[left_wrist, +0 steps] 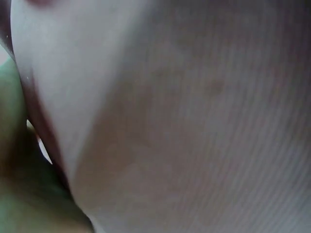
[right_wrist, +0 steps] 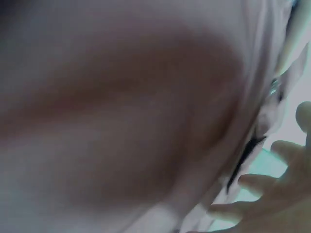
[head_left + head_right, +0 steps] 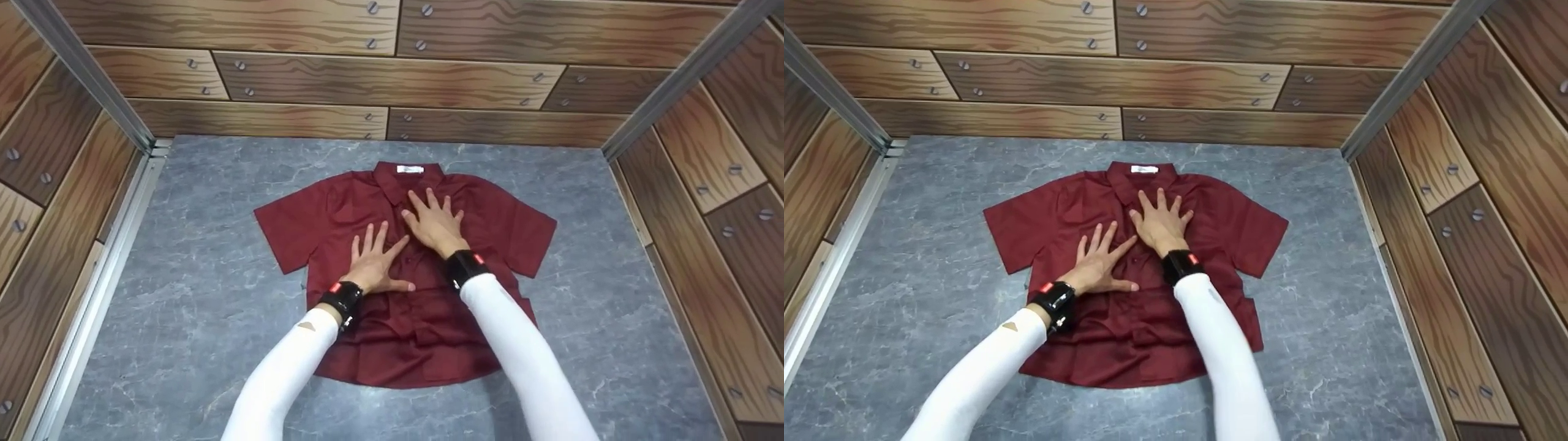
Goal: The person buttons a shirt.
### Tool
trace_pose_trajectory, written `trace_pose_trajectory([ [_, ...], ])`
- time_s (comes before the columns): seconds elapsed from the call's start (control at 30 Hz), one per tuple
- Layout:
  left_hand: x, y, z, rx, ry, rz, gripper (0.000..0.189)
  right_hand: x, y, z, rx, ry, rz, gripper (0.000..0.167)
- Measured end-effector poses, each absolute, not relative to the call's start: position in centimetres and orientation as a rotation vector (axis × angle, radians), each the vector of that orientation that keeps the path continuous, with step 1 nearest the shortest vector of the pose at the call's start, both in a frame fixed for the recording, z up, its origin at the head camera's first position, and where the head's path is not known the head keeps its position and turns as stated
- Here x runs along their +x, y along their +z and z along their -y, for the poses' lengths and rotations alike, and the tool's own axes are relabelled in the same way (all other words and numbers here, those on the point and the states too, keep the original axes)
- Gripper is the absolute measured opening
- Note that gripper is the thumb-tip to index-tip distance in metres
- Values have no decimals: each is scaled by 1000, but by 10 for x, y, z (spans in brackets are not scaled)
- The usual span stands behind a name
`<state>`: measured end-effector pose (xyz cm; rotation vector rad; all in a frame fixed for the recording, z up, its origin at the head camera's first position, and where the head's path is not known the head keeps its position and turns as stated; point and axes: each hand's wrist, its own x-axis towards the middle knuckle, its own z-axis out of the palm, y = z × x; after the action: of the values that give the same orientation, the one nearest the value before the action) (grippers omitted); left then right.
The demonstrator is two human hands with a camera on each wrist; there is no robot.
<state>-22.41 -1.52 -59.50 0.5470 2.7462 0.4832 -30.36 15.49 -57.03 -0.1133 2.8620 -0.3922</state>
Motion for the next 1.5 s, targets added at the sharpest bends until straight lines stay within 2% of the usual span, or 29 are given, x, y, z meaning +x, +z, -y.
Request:
trace_pose_trajectory([
  [0.23,-228,-595,22,570,572,-2732,105,-266,-555,-162,-198,-275,-2899,54],
  [0.47,-233,-594,39,618,788,-2795,82,-243,-573,-185,-177,-258,-2809,68],
  [0.6,-233,-594,47,618,598,-2852,72,-245,-578,-198,-143,-304,-2806,69],
  [0.8,-239,-596,50,571,413,-2812,73,-254,-579,-207,-119,-314,-2797,70],
  [1.5,-272,-587,51,508,478,-2733,74,-277,-575,-202,-84,-332,-2790,70],
])
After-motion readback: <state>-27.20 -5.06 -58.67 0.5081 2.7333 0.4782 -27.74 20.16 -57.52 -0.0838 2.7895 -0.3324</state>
